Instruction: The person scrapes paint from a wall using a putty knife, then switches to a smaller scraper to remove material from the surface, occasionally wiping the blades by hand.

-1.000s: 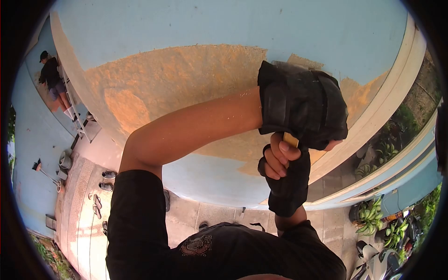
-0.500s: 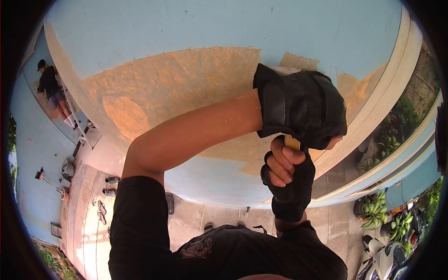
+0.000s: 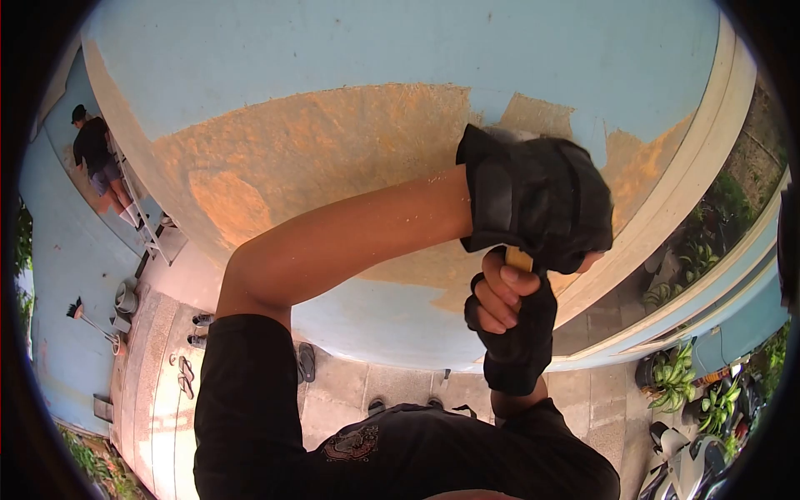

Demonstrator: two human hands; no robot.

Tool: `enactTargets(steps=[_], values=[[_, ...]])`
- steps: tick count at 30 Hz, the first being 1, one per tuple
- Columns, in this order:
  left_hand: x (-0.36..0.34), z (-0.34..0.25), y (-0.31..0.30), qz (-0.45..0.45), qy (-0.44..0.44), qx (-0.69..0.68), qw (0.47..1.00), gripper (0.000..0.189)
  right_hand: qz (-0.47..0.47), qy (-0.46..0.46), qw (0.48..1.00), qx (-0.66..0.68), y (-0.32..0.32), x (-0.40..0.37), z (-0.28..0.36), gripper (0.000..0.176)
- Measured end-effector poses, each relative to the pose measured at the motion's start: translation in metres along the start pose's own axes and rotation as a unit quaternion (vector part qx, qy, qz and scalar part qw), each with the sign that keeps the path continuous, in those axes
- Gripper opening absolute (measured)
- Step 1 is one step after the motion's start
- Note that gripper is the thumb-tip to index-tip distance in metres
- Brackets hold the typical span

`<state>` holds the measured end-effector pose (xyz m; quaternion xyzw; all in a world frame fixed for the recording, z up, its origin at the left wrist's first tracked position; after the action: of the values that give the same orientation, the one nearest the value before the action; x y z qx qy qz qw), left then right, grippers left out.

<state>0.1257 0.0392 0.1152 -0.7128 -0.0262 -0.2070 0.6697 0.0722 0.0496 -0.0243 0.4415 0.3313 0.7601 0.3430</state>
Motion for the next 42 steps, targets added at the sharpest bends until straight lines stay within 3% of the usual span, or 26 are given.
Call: enactTargets(steps=[2, 4, 8, 10, 11, 13, 14, 15, 17, 18, 23, 25, 27, 29, 31, 33, 35, 38, 40, 42], values=[[0.002, 0.006, 0.006, 0.028, -0.024, -0.054, 0.998, 0.005, -0.03, -0.022, 0.999, -0.014, 0.004, -0.001, 0.007, 0.02], [-0.004, -0.001, 0.004, -0.021, 0.011, -0.022, 0.999, 0.004, -0.053, -0.019, 0.998, -0.025, -0.002, -0.006, -0.005, 0.02], [-0.005, -0.003, 0.008, -0.022, 0.016, 0.058, 0.998, 0.004, -0.062, -0.02, 0.996, -0.066, -0.003, -0.004, 0.001, 0.018], [0.0, 0.03, 0.012, 0.012, -0.065, -0.125, 0.99, 0.004, -0.061, -0.046, 0.992, -0.099, 0.005, 0.007, 0.012, 0.019], [0.001, 0.026, 0.01, 0.011, -0.065, -0.127, 0.99, 0.004, -0.063, -0.045, 0.992, -0.1, 0.005, 0.005, 0.01, 0.019], [-0.001, 0.003, 0.004, -0.001, -0.013, 0.013, 1.0, 0.004, -0.053, -0.036, 0.994, -0.092, 0.004, 0.003, 0.002, 0.019], [-0.003, -0.011, 0.003, -0.031, 0.04, 0.056, 0.997, 0.006, -0.033, -0.027, 0.998, -0.055, 0.004, -0.003, -0.004, 0.018], [-0.004, -0.009, 0.001, -0.029, 0.039, 0.061, 0.997, 0.006, -0.028, -0.027, 0.998, -0.056, 0.003, 0.0, -0.002, 0.018], [-0.001, 0.005, 0.003, -0.013, 0.01, -0.003, 1.0, 0.006, -0.043, -0.027, 0.998, -0.046, -0.003, 0.0, 0.003, 0.015], [0.003, 0.014, 0.004, 0.003, -0.01, -0.042, 0.999, 0.007, -0.008, -0.033, 0.999, -0.016, 0.002, 0.008, 0.007, 0.014], [-0.005, 0.0, 0.009, -0.024, 0.042, 0.03, 0.998, 0.009, -0.044, -0.026, 0.997, -0.055, 0.002, -0.002, -0.005, 0.018], [-0.003, 0.009, 0.01, -0.009, 0.014, -0.069, 0.997, 0.008, -0.038, -0.016, 0.998, -0.052, -0.004, -0.003, -0.001, 0.019], [0.004, 0.002, -0.002, 0.015, 0.0, -0.073, 0.997, 0.007, -0.053, -0.033, 0.997, -0.051, -0.001, 0.004, 0.008, 0.019], [0.003, -0.005, -0.011, -0.018, 0.007, 0.033, 0.999, 0.005, -0.035, -0.028, 0.995, -0.091, 0.007, 0.01, 0.006, 0.019], [-0.001, -0.004, -0.001, -0.012, 0.016, -0.021, 1.0, 0.005, -0.058, -0.033, 0.993, -0.101, 0.0, 0.0, -0.001, 0.019], [-0.001, -0.014, -0.002, -0.023, 0.034, 0.049, 0.998, 0.005, -0.028, -0.022, 0.998, -0.053, 0.0, -0.002, -0.003, 0.02], [0.003, 0.0, -0.002, 0.023, -0.014, 0.048, 0.998, 0.005, -0.041, -0.02, 0.998, -0.049, 0.003, 0.003, 0.003, 0.019], [0.002, 0.003, 0.003, 0.018, -0.029, -0.065, 0.997, 0.007, -0.04, -0.032, 0.997, -0.052, 0.007, 0.006, 0.001, 0.017], [-0.005, -0.012, 0.004, -0.057, 0.045, 0.05, 0.996, 0.008, -0.055, -0.029, 0.997, -0.053, 0.002, -0.005, -0.004, 0.017], [0.001, -0.003, 0.003, -0.01, 0.012, 0.035, 0.999, 0.008, -0.048, -0.024, 0.997, -0.047, -0.002, -0.004, -0.003, 0.017]])
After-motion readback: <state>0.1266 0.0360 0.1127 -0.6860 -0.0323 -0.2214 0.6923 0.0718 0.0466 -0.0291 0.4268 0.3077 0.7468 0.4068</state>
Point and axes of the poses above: each hand's wrist, its own x-axis towards the middle knuckle, its own y-axis out of the palm, z = x × y, the point moved 10 cm from there along x, towards the middle knuckle, and after that the axes turned 6 degrees about z, right-handed, at the moved point
